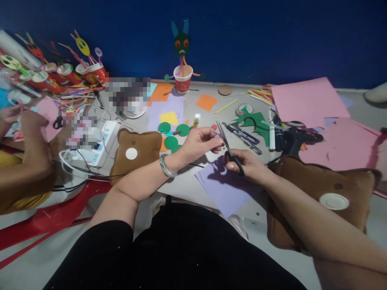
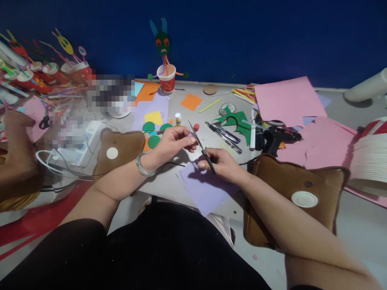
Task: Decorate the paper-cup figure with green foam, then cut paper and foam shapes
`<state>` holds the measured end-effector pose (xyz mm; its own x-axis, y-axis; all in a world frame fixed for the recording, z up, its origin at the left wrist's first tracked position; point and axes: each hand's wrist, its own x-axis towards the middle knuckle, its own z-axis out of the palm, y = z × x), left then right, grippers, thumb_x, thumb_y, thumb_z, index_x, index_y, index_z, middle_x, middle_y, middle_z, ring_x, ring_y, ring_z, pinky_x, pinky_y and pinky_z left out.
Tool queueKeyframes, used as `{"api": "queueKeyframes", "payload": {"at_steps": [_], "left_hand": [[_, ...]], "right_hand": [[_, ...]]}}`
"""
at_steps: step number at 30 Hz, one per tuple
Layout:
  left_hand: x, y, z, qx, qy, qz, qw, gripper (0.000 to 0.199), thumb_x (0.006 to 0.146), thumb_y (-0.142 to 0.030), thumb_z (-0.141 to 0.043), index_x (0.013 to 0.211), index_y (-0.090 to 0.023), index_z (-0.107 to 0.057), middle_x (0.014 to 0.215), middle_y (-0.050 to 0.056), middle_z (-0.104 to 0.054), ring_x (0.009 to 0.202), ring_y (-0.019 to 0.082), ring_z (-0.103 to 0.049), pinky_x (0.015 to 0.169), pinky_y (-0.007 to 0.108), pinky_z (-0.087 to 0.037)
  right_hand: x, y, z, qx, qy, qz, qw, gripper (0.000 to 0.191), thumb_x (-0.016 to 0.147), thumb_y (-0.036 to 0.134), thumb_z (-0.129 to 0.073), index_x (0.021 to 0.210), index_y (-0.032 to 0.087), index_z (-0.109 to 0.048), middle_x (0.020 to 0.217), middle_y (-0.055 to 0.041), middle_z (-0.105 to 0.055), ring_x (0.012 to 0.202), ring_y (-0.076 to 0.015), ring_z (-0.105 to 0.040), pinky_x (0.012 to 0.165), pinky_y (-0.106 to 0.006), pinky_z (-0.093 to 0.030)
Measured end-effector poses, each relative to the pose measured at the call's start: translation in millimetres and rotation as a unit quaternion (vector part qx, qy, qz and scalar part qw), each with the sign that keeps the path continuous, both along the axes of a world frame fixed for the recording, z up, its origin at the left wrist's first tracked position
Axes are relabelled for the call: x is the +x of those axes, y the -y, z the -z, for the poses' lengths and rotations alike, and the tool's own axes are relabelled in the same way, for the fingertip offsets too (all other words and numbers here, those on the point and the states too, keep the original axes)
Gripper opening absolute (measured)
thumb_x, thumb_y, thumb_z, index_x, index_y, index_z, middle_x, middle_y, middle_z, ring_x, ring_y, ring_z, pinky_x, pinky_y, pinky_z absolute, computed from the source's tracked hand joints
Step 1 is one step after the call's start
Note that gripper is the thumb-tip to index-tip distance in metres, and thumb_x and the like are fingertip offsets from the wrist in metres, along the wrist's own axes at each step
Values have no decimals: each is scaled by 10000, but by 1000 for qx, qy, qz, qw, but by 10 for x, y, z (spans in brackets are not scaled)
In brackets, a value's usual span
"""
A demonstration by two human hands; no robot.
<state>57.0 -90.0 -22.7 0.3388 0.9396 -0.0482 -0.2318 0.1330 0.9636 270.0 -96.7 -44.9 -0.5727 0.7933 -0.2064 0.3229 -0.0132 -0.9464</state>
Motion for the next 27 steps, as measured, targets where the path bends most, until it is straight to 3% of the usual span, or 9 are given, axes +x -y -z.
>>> {"api": "queueKeyframes", "payload": {"at_steps": [10,21,27], "left_hand": [[-5,-3,3,-3,0,2,1000,389,779,-449,-877,755,-159,-618,689,-13,-651,651,86,-659,662,250,-592],[-11,-4,-41,-9,18,-13,1000,510,671,-548,-931,714,-160,-603,682,-5,-691,621,78,-660,627,231,-587],[-13,-11,-25,4,4,-20,1000,518,725,-565,-895,719,-173,-557,695,-2,-692,619,75,-657,626,231,-591]], "right_hand": [[2,6,2,3,12,2,1000,647,681,823,-768,656,203,-584,603,-18,-557,582,-155,-490,569,-302,-417],[19,8,14,2,-1,13,1000,609,701,776,-791,641,205,-589,586,-3,-551,567,-142,-463,569,-297,-415],[18,14,21,7,1,17,1000,600,716,774,-780,640,210,-589,599,-20,-577,580,-156,-488,578,-306,-431]]}}
